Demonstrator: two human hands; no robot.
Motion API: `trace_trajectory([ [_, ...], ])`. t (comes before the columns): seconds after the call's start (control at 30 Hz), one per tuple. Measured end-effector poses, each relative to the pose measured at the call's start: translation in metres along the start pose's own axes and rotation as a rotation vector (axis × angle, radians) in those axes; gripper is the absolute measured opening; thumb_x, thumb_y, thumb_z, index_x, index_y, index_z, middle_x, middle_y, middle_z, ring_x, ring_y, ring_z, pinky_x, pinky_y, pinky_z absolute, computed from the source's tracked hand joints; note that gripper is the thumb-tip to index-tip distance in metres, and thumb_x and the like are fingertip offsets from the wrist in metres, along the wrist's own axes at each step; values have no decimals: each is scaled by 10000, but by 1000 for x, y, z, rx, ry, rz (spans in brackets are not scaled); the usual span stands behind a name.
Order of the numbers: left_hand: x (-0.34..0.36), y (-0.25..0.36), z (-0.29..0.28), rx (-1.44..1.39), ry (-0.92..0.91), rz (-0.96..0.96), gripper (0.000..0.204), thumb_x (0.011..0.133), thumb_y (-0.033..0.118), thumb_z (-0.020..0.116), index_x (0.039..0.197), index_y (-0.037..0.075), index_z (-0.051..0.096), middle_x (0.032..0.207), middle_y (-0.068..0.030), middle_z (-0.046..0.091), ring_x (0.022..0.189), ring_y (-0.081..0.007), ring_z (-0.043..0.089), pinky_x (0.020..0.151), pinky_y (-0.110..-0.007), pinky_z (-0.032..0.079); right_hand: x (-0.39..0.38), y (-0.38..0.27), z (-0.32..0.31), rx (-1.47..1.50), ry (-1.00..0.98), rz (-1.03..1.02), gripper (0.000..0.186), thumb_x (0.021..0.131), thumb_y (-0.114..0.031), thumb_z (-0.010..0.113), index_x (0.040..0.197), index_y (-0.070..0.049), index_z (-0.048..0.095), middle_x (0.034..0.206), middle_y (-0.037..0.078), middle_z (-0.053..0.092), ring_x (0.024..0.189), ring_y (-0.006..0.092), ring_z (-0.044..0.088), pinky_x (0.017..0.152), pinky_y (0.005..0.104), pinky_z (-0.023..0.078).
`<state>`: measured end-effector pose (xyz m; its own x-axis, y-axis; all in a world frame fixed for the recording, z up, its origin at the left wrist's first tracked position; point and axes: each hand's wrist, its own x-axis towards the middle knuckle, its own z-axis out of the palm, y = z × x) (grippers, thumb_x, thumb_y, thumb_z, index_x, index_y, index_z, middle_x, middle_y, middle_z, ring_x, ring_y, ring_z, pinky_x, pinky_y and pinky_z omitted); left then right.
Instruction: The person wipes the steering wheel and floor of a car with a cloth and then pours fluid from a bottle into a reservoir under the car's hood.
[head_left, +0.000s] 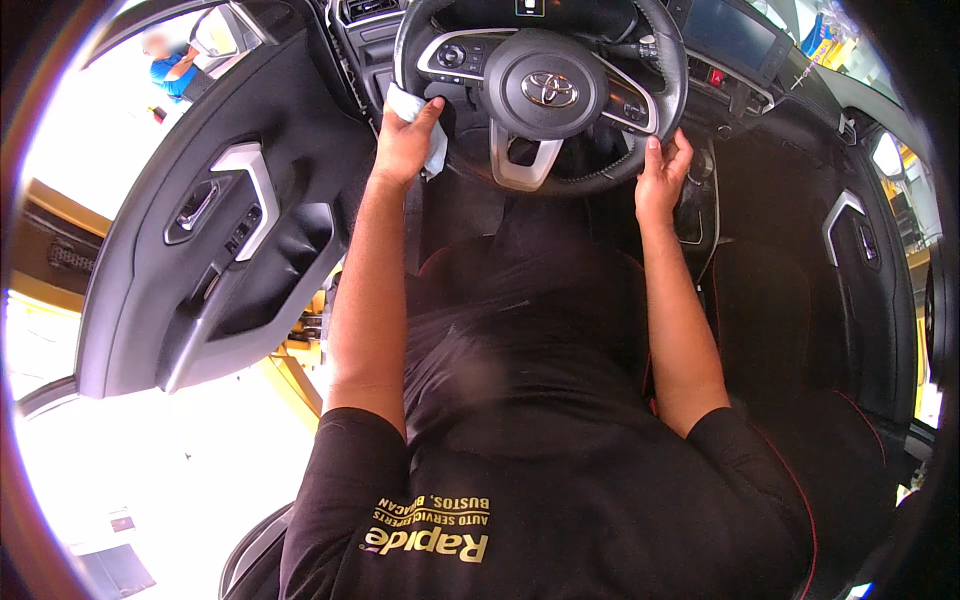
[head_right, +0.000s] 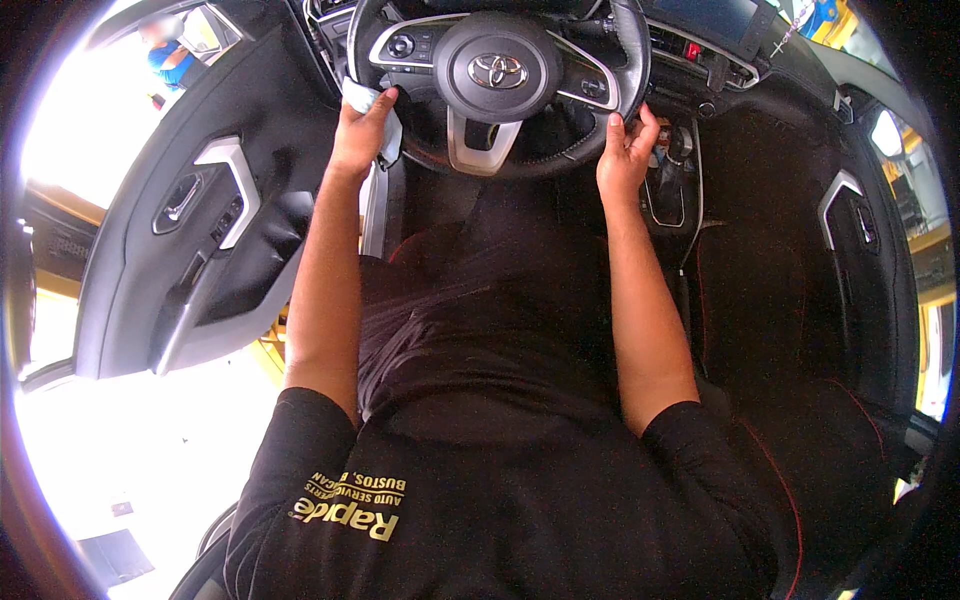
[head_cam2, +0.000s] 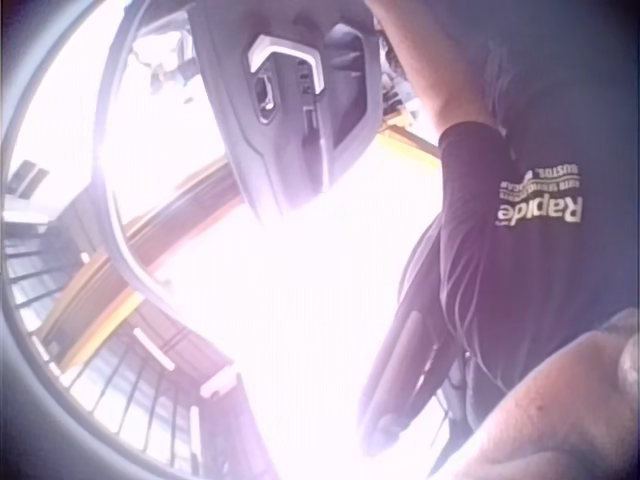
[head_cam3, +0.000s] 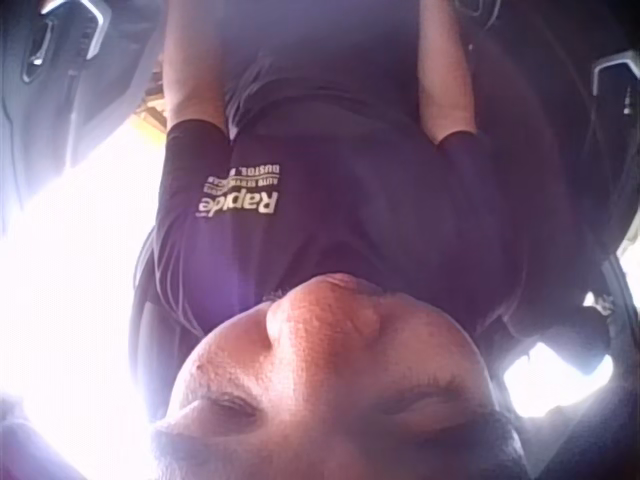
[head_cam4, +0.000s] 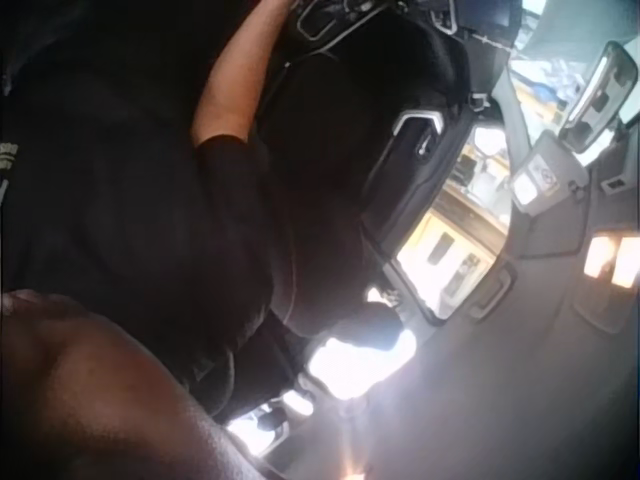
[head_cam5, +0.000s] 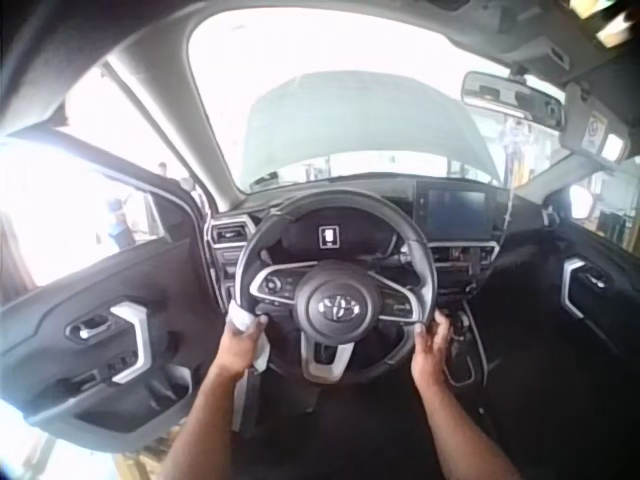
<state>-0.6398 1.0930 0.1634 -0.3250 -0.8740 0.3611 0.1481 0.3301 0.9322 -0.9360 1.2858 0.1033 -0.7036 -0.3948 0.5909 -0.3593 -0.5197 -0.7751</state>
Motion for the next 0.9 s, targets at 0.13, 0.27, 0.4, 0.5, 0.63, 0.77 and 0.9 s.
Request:
trace_trajectory([
  [0.13,-2,3,-2,-1,11,-40,480,922,197,717,1327,28,523,1177,-47,634,1074,-167,559,963,-315,417,-3,-33,9,-30,12,169,514,993,-240,622,1387,-42,357,1165,113,562,1007,170,537,920,316,433],
  [0.27,0,-2,2,-48,-16,40,445,905,191,727,1265,8,538,1079,-57,648,983,-157,582,868,-325,470,-25,-38,-3,-168,209,121,518,957,-209,669,1356,-42,384,1079,73,539,914,144,509,817,301,450],
  [0.4,-4,1,-2,-14,20,-33,423,907,183,723,1257,20,552,1071,-56,655,971,-156,586,858,-324,472,-82,-82,10,-120,-426,134,256,911,-121,683,1132,-58,569,942,24,582,822,109,565,735,263,476],
  [0.5,-5,7,0,-37,1,-33,389,910,175,718,1236,23,570,1052,-50,661,956,-155,588,855,-321,472,-114,-116,24,-244,-1350,222,248,902,-209,696,1076,-33,671,1024,121,650,910,254,641,842,376,520],
  [0.63,-3,4,-2,-52,-13,-39,377,910,176,723,1225,23,583,1063,-47,665,963,-151,588,857,-319,472,-130,-141,35,-344,-1454,33,153,888,-168,669,956,-33,691,980,118,660,936,316,635,831,405,513],
  [0.77,-5,14,4,2,-9,-34,404,911,163,716,1255,23,559,1093,-49,660,986,-158,592,874,-321,473,-116,-194,29,-255,-1621,92,85,869,-102,655,901,-23,657,929,105,656,919,306,632,801,399,510],
  [0.9,-9,16,2,-20,-6,-10,388,911,150,709,1250,29,564,1079,-39,662,978,-155,595,869,-321,475,-117,-218,19,-256,-1680,193,91,876,-90,649,937,-26,671,916,90,649,907,281,630,795,384,512],
])
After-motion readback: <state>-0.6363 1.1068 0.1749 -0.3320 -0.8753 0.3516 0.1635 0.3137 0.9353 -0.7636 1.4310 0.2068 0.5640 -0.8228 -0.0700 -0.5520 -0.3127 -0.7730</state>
